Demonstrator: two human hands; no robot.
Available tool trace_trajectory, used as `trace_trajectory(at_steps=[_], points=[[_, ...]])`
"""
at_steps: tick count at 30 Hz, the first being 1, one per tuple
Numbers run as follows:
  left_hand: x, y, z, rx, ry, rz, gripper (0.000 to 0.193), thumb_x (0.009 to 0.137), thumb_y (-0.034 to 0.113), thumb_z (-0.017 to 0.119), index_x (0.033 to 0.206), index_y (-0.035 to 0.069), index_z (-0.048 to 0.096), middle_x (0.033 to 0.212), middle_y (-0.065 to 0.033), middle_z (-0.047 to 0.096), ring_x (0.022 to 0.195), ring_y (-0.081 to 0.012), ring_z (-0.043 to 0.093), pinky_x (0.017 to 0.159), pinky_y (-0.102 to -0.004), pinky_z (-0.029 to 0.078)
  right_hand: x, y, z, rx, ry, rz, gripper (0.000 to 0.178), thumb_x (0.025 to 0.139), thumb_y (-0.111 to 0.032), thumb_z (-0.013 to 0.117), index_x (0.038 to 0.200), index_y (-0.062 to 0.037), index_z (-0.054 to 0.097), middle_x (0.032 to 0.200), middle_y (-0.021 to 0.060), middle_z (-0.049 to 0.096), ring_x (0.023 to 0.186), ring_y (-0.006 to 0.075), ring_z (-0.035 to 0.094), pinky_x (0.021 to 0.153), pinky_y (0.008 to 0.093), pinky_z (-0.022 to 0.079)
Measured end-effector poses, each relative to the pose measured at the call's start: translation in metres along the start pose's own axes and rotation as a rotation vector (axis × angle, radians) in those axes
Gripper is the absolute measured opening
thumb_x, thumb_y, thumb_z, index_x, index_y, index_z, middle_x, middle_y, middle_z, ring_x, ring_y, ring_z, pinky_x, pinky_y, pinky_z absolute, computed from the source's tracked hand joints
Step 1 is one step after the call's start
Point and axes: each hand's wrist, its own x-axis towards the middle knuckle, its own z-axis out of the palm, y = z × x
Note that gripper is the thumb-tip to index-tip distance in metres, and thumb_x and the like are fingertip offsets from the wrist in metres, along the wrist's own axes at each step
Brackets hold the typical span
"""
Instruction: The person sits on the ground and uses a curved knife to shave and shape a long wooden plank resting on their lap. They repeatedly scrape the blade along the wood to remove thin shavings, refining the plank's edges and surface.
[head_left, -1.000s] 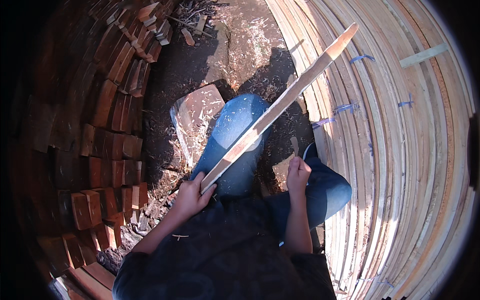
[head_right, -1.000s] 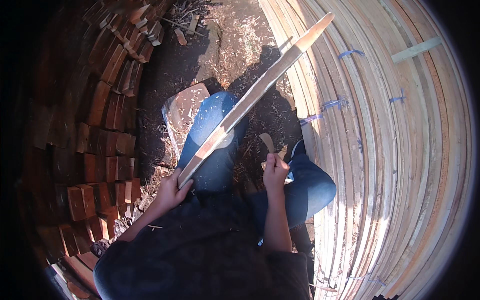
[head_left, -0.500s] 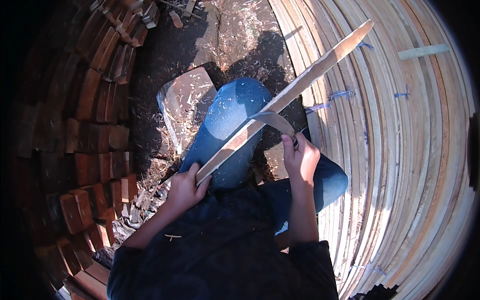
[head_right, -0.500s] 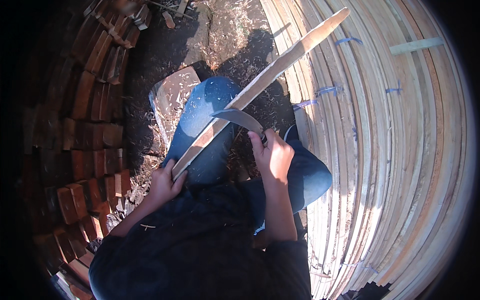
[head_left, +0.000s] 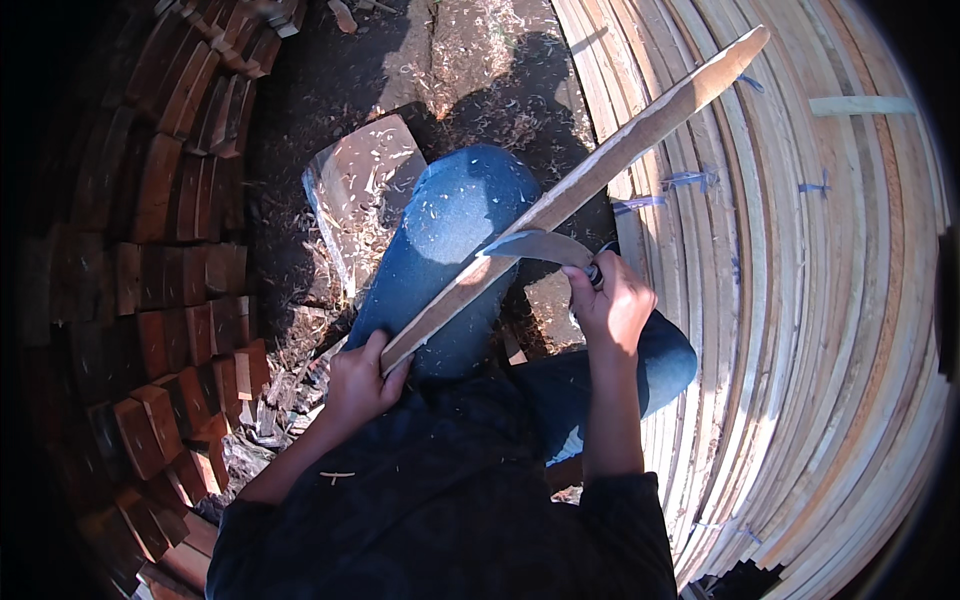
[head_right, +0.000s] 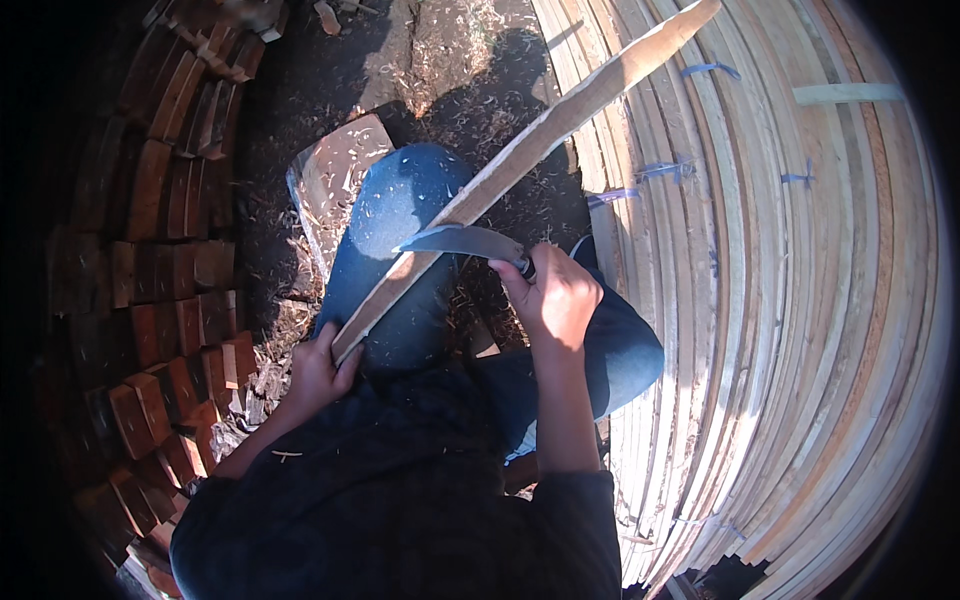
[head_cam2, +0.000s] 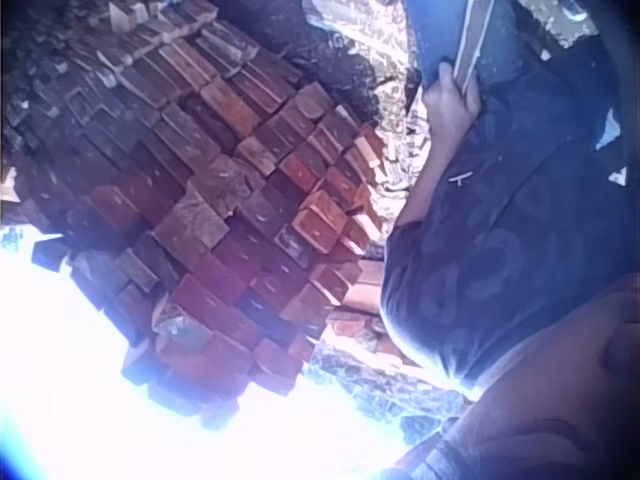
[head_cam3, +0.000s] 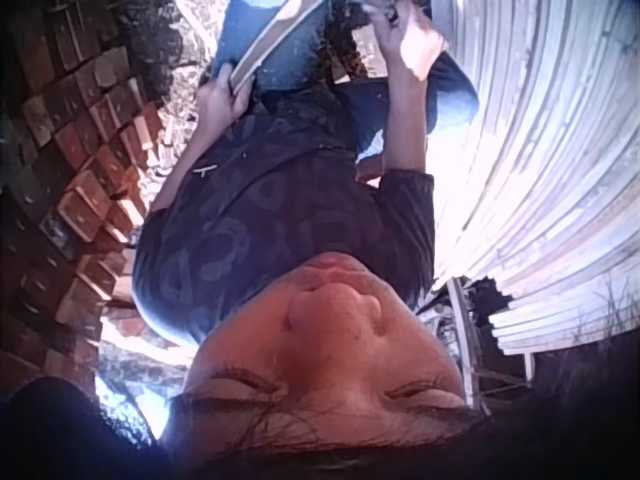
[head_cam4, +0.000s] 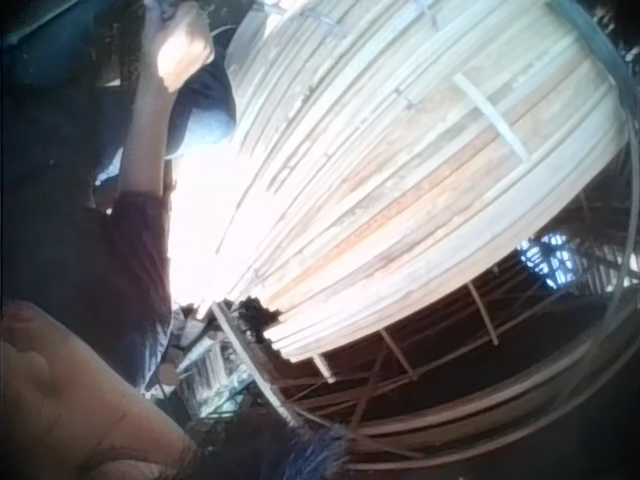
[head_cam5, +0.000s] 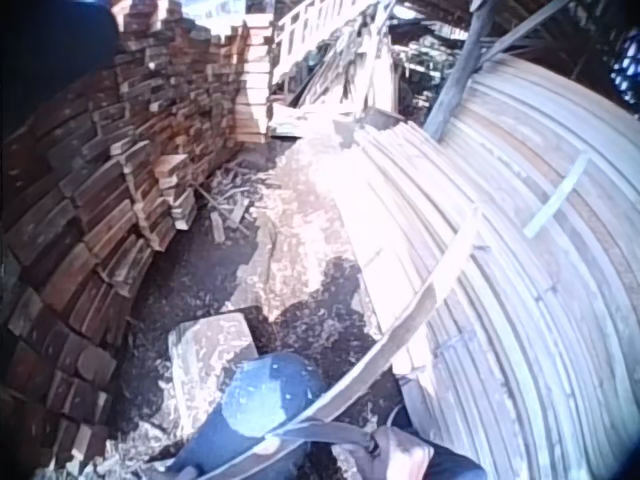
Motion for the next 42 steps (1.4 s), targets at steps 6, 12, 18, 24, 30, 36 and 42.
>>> trace_trajectory(at_steps=[6,12,18,24,30,36,42], points=[[0.001,-0.001,-0.002,0.002,-0.03,-0.003,0.025,0.083,0.022,0.068,0.088,0.003,0.053,0.063,-0.0193,0.06,0.058,-0.0383,0.063,0.052,-0.0456,0.049,0.007,0.008,0.001,-0.021,0.084,-0.04,0.049,0.079,-0.051,0.071,0.067,-0.0071,0.054,0.056,0.0093,0.053,0.05,0.0299,0.057,0.045,0.0378,0.043],[0.002,-0.004,0.002,0.002,0.0,0.037,0.026,0.081,0.02,0.07,0.087,0.001,0.054,0.058,-0.0194,0.057,0.054,-0.0377,0.062,0.049,-0.0435,0.047,0.021,0.063,-0.019,-0.105,0.222,0.408,0.046,0.092,-0.041,0.062,0.075,0.0018,0.064,0.05,0.0167,0.05,0.046,0.0353,0.051,0.048,0.0422,0.04],[0.006,-0.001,-0.003,0.012,-0.03,0.008,0.025,0.081,0.022,0.069,0.083,0.003,0.052,0.059,-0.0179,0.059,0.054,-0.0365,0.063,0.049,-0.0432,0.049,0.004,0.085,-0.041,0.2,0.279,0.535,0.05,0.102,-0.031,0.049,0.063,0.0001,0.046,0.053,-0.0029,0.038,0.05,0.0061,0.032,0.045,0.0281,0.022],[0.005,-0.007,0.002,-0.026,-0.011,0.008,0.025,0.081,0.02,0.07,0.083,0.002,0.052,0.058,-0.0184,0.058,0.054,-0.0368,0.063,0.048,-0.0432,0.049,-0.009,0.003,-0.007,0.151,-0.077,0.126,0.047,0.079,-0.046,0.074,0.066,-0.0045,0.055,0.056,0.009,0.05,0.048,0.0285,0.053,0.046,0.0346,0.043],[0.006,-0.008,0.0,-0.041,-0.019,0.001,0.026,0.081,0.019,0.07,0.086,0.001,0.052,0.058,-0.0197,0.058,0.054,-0.0372,0.063,0.048,-0.0436,0.049,-0.003,0.008,0.009,0.141,-0.034,0.049,0.052,0.079,-0.052,0.071,0.065,-0.0065,0.052,0.053,0.0082,0.047,0.046,0.0275,0.052,0.043,0.0352,0.042],[0.005,-0.011,0.002,-0.035,-0.024,0.034,0.028,0.08,0.019,0.071,0.09,-0.001,0.053,0.058,-0.0195,0.058,0.053,-0.0362,0.064,0.047,-0.0428,0.049,0.0,0.015,0.01,0.281,0.019,0.054,0.051,0.078,-0.051,0.073,0.066,-0.0059,0.052,0.055,0.009,0.05,0.048,0.0282,0.054,0.044,0.0357,0.042],[0.004,-0.015,0.002,-0.045,-0.03,0.019,0.028,0.079,0.018,0.071,0.089,-0.001,0.053,0.057,-0.019,0.059,0.053,-0.0349,0.064,0.046,-0.0413,0.049,0.018,0.008,0.007,0.147,-0.063,0.054,0.051,0.075,-0.05,0.075,0.066,-0.0061,0.053,0.058,0.0083,0.053,0.05,0.0287,0.057,0.045,0.0363,0.043]])
